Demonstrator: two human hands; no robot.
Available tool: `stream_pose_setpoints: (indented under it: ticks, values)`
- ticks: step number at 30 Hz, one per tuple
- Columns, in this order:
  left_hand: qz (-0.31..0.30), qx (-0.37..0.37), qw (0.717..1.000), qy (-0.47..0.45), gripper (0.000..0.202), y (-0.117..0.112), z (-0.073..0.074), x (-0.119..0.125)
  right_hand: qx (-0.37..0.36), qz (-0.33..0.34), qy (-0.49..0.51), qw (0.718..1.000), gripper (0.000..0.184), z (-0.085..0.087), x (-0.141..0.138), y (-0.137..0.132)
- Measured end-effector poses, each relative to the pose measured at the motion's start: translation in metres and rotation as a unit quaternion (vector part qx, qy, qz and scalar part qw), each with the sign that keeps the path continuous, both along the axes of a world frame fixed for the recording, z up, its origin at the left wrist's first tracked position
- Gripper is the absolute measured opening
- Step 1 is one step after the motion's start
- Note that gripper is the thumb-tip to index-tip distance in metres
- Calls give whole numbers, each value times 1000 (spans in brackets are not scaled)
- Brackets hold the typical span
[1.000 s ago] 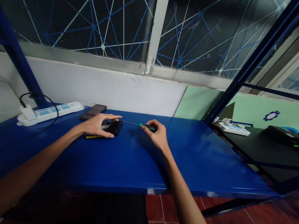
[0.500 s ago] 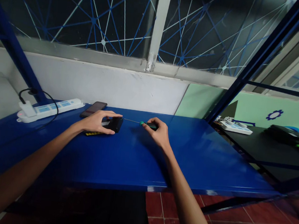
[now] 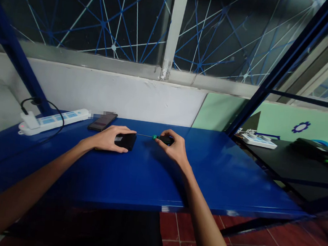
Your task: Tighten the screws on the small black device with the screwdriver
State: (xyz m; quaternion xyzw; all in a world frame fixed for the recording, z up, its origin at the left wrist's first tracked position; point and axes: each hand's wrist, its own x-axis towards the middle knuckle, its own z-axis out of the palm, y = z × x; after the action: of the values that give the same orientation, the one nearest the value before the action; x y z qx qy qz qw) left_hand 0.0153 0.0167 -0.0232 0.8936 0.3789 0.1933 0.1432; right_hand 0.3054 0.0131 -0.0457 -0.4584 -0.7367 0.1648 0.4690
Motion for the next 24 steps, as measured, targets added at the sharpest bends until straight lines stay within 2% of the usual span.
stream_pose_setpoints:
  ticks: [6, 10, 19, 22, 24]
  values:
    - [1, -3, 1000, 12, 75, -3, 0, 4, -8, 0, 3, 1000, 30, -1, 0, 2]
    - [26, -24, 999, 38, 88, -1, -1, 2, -19, -22, 20, 999, 31, -3, 3, 4]
    - [8, -88, 994, 67, 108, 1, -7, 2, -37, -34, 23, 998, 32, -6, 5, 6]
    - [9, -93, 993, 76, 116, 2, -9, 1, -44, -28, 32, 998, 31, -5, 5, 6]
    - [15, -94, 994, 56, 114, 3, -11, 2, -59, -12, 45, 997, 31, -4, 4, 4]
